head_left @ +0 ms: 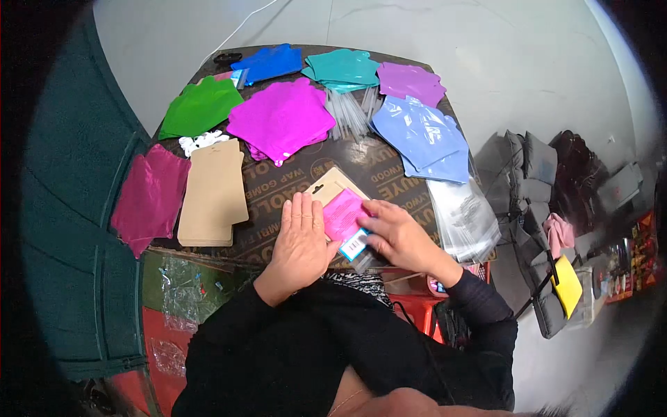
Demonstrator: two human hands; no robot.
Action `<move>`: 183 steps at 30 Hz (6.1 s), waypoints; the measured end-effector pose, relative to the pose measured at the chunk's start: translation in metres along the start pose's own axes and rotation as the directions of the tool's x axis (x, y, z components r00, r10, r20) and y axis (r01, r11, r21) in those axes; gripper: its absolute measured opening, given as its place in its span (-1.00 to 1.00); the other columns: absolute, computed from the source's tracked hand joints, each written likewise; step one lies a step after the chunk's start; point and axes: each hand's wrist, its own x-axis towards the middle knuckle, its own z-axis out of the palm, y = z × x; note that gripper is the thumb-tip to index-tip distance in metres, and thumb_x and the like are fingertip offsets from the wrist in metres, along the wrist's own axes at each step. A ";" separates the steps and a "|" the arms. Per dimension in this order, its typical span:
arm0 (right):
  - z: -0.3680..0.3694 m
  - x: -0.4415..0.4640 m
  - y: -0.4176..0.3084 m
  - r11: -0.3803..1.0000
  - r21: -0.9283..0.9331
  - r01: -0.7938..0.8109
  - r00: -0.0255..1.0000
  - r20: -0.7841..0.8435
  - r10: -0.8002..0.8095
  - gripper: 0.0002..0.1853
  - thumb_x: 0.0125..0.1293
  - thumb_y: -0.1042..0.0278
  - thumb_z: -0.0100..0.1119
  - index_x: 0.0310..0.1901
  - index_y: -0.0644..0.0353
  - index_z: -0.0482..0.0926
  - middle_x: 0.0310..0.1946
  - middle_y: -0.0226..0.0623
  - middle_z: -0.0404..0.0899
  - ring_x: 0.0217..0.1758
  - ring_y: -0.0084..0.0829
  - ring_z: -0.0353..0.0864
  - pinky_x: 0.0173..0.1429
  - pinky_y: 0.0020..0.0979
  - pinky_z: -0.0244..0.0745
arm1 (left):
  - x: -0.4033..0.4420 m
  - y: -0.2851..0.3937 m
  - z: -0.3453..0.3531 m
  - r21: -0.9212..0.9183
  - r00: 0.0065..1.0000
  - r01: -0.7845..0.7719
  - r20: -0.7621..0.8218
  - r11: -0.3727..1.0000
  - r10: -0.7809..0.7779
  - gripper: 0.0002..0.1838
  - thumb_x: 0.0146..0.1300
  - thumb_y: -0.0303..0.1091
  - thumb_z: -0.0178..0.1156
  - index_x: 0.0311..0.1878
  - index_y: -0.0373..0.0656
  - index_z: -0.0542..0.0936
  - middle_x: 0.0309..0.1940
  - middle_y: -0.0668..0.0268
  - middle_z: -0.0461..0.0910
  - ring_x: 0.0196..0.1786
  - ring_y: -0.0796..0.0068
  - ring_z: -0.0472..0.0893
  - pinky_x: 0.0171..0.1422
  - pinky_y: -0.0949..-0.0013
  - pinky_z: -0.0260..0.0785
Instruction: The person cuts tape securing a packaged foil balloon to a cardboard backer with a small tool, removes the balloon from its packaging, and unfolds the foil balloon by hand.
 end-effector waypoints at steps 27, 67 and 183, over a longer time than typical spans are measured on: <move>-0.091 0.119 -0.016 0.855 0.499 -0.140 0.931 0.360 -0.058 -0.92 0.27 0.44 0.32 -0.31 0.25 0.63 -0.52 -0.53 0.51 -0.47 -0.66 0.34 -0.34 -0.59 0.29 | 0.088 -0.017 -0.128 -0.665 0.939 0.223 0.344 0.713 0.027 -0.73 0.24 -0.36 0.31 -0.09 -0.35 0.60 -0.37 0.25 0.68 -0.40 0.39 0.60 -0.12 0.38 0.45; -0.052 0.109 -0.013 0.948 -0.256 0.189 0.949 -0.201 -0.243 -0.78 0.04 0.52 0.35 -0.22 0.19 0.62 -0.30 -0.31 0.50 -0.28 -0.31 0.36 -0.12 -0.34 0.28 | 0.088 -0.018 -0.049 -0.912 0.997 0.065 0.039 0.405 -0.071 -0.78 0.20 -0.51 0.24 -0.08 -0.27 0.56 -0.58 0.37 0.51 -0.59 0.57 0.34 -0.50 0.41 0.19; -0.028 0.064 -0.090 0.533 0.764 0.362 0.930 -0.261 -0.258 -0.65 0.43 0.17 0.02 -0.18 0.35 0.60 -0.22 -0.10 0.62 -0.16 -0.31 0.48 0.04 -0.28 0.37 | -0.078 -0.027 -0.126 -0.937 0.887 0.345 0.342 -0.047 -0.312 -0.92 0.35 -0.55 0.16 -0.18 -0.26 0.64 -0.50 0.21 0.67 -0.52 0.46 0.61 -0.43 0.46 0.48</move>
